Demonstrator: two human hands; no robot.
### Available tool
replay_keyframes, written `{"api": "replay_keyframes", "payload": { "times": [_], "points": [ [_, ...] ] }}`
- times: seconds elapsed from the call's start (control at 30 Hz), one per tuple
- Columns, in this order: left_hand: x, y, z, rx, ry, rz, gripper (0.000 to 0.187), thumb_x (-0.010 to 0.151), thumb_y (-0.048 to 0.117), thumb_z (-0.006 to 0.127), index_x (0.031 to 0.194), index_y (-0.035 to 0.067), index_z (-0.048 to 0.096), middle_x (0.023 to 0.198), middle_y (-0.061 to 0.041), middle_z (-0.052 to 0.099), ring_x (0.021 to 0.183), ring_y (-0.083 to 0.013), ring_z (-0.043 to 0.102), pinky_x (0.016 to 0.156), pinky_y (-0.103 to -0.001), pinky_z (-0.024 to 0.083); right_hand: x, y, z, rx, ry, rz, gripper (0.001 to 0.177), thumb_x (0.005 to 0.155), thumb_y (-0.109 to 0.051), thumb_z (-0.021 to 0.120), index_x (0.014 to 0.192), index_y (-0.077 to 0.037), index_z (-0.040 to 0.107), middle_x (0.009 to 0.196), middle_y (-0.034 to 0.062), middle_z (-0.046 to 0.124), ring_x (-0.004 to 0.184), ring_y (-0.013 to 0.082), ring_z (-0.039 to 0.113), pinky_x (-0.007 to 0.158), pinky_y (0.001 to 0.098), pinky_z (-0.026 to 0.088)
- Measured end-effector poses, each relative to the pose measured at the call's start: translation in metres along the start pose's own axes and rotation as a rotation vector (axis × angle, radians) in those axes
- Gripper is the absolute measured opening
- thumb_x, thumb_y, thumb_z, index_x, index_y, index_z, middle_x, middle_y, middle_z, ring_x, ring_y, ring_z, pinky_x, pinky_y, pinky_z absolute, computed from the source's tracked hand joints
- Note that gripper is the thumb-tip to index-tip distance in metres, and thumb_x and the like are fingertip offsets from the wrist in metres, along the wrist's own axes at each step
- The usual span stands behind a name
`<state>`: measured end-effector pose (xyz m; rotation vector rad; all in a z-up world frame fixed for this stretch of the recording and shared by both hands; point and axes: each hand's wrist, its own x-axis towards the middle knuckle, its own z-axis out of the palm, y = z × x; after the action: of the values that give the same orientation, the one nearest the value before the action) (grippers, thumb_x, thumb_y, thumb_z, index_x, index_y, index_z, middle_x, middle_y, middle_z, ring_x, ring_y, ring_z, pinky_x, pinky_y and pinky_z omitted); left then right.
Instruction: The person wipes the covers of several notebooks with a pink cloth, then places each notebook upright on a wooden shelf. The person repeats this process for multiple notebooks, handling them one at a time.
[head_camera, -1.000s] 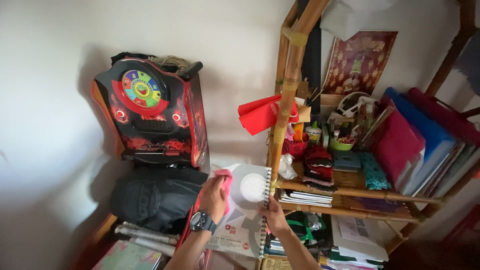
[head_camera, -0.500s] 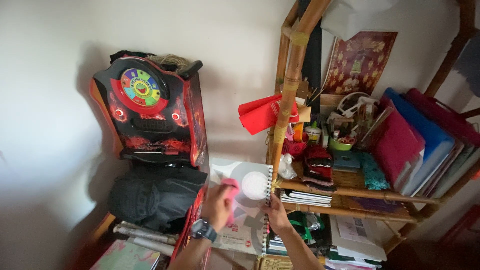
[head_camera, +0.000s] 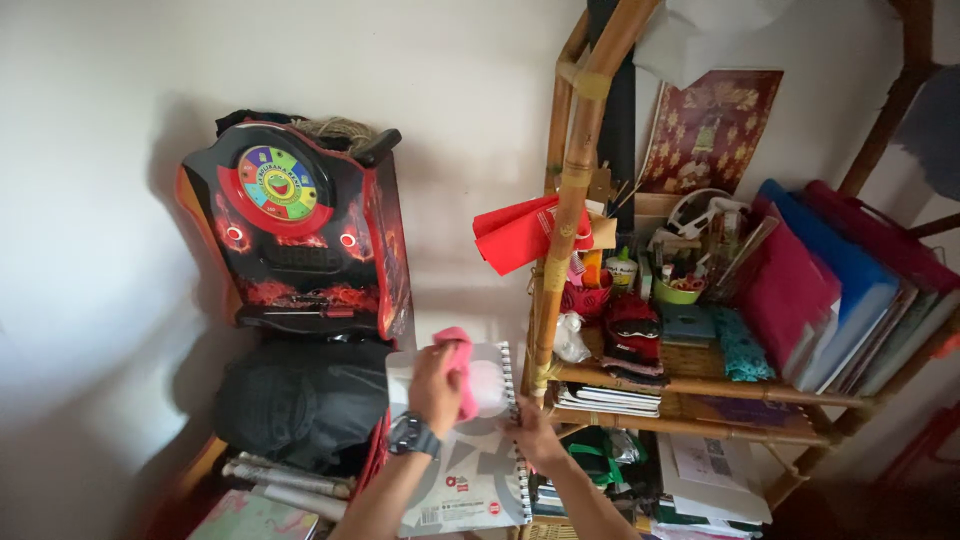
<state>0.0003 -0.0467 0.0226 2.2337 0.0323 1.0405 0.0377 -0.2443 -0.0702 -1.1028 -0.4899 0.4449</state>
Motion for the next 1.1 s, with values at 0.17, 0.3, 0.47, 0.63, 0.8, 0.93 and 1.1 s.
{"api": "replay_keyframes", "payload": {
  "times": [0.17, 0.3, 0.47, 0.63, 0.8, 0.93, 1.1],
  "points": [
    [-0.008, 0.049, 0.012, -0.038, 0.007, 0.158, 0.047, 0.082, 0.006, 0.068, 0.128, 0.007, 0.063, 0.123, -0.018, 0.065, 0.115, -0.0384, 0.061, 0.096, -0.048, 0.052, 0.007, 0.01, 0.001, -0.317, -0.022, -0.151, 0.052, 0.085, 0.011, 0.066, 0.135, 0.0, 0.061, 0.12, 0.0085, 0.07, 0.109, 0.0172, 0.063, 0.094, 0.0321, 0.05],
    [-0.008, 0.059, 0.008, -0.039, -0.021, 0.189, 0.046, 0.083, 0.006, 0.069, 0.129, 0.006, 0.064, 0.122, -0.019, 0.066, 0.112, -0.0395, 0.062, 0.093, -0.047, 0.054, 0.003, -0.003, 0.011, -0.079, -0.005, -0.094, 0.056, 0.08, 0.015, 0.066, 0.133, -0.002, 0.056, 0.125, 0.0074, 0.07, 0.115, 0.018, 0.067, 0.102, 0.0322, 0.053],
    [-0.007, 0.015, 0.001, -0.003, 0.01, 0.158, 0.044, 0.082, 0.006, 0.068, 0.125, 0.007, 0.064, 0.119, -0.017, 0.068, 0.11, -0.0377, 0.063, 0.09, -0.046, 0.054, -0.006, -0.008, -0.008, 0.054, 0.074, -0.044, 0.051, 0.084, 0.009, 0.066, 0.134, 0.0, 0.056, 0.12, 0.012, 0.07, 0.105, 0.0254, 0.068, 0.087, 0.0429, 0.056],
    [-0.013, -0.035, -0.021, 0.11, 0.058, 0.17, 0.043, 0.079, 0.005, 0.068, 0.122, 0.007, 0.065, 0.111, -0.016, 0.069, 0.107, -0.0383, 0.063, 0.093, -0.049, 0.051, -0.007, -0.015, -0.02, 0.036, 0.203, -0.039, 0.057, 0.085, 0.008, 0.065, 0.14, -0.003, 0.055, 0.127, 0.0087, 0.069, 0.11, 0.0212, 0.065, 0.094, 0.0391, 0.054],
    [-0.025, -0.045, -0.018, 0.186, 0.037, 0.058, 0.046, 0.078, 0.007, 0.071, 0.124, 0.008, 0.064, 0.113, -0.019, 0.066, 0.108, -0.0404, 0.06, 0.091, -0.049, 0.051, -0.004, 0.005, -0.034, 0.031, 0.117, -0.171, 0.055, 0.086, 0.012, 0.065, 0.139, 0.002, 0.058, 0.125, 0.0077, 0.069, 0.111, 0.0184, 0.063, 0.093, 0.0357, 0.05],
    [-0.031, -0.029, 0.007, 0.164, 0.021, 0.093, 0.046, 0.078, 0.008, 0.072, 0.123, 0.009, 0.064, 0.114, -0.016, 0.068, 0.109, -0.0381, 0.061, 0.092, -0.049, 0.052, -0.005, -0.006, -0.016, -0.008, 0.124, -0.171, 0.056, 0.085, 0.012, 0.064, 0.139, -0.001, 0.057, 0.124, 0.003, 0.069, 0.112, 0.0137, 0.062, 0.096, 0.0301, 0.049],
    [-0.035, 0.038, 0.018, -0.033, -0.043, 0.116, 0.047, 0.08, 0.003, 0.07, 0.126, 0.011, 0.065, 0.121, -0.013, 0.068, 0.11, -0.0336, 0.064, 0.089, -0.044, 0.058, -0.004, -0.018, -0.002, -0.048, 0.065, -0.132, 0.054, 0.083, 0.013, 0.057, 0.135, -0.002, 0.057, 0.116, 0.0079, 0.072, 0.105, 0.0199, 0.067, 0.09, 0.033, 0.055]
  ]
}}
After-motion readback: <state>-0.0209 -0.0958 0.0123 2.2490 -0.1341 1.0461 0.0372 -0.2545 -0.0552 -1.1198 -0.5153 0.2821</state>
